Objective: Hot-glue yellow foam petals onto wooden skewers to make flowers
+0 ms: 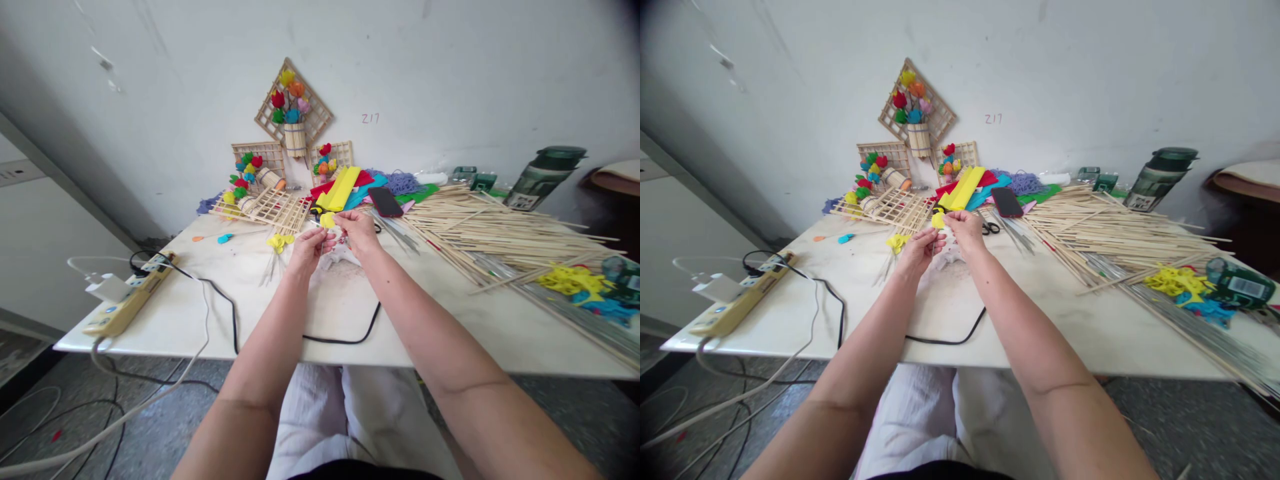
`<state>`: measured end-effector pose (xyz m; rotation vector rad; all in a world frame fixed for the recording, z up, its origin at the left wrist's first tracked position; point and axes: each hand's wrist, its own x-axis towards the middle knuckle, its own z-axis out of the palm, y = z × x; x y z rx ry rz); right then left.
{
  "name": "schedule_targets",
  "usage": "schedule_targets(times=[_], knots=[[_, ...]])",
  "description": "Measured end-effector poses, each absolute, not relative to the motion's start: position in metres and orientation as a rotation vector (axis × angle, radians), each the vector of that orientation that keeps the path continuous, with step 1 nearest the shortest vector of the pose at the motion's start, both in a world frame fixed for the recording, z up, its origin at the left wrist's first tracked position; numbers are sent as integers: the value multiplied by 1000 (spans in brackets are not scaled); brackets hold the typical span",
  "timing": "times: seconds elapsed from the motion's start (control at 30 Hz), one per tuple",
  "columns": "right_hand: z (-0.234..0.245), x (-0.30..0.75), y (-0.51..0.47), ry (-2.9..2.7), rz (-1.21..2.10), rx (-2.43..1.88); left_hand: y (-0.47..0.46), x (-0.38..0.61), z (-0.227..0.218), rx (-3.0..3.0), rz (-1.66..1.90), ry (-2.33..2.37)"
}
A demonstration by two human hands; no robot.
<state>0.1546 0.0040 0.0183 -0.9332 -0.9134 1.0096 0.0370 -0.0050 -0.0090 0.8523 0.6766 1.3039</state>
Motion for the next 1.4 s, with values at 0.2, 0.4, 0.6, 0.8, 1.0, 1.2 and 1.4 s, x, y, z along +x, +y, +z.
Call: schedule_targets(times=[0.2, 0.4, 0.6, 0.8, 1.0, 1.2, 1.4], knots=[[15, 154, 5, -899, 1002, -963, -7, 39, -8, 866, 1292, 671], [14, 154, 5, -911, 982, -968, -8, 40, -9, 881, 1292, 670], [12, 154, 8, -927, 970, -957, -8, 41, -9, 888, 1282, 673], [11, 152, 8, -958, 904, -991, -9, 41, -7, 888, 1281, 686], [11, 152, 8, -970, 883, -1010, -10, 42, -6, 888, 1279, 700], [9, 151, 11, -983, 854, -1014, -11, 41, -6, 893, 1270, 682], [8, 151, 12, -993, 840, -1007, -11, 41, -7, 895, 1271, 673]])
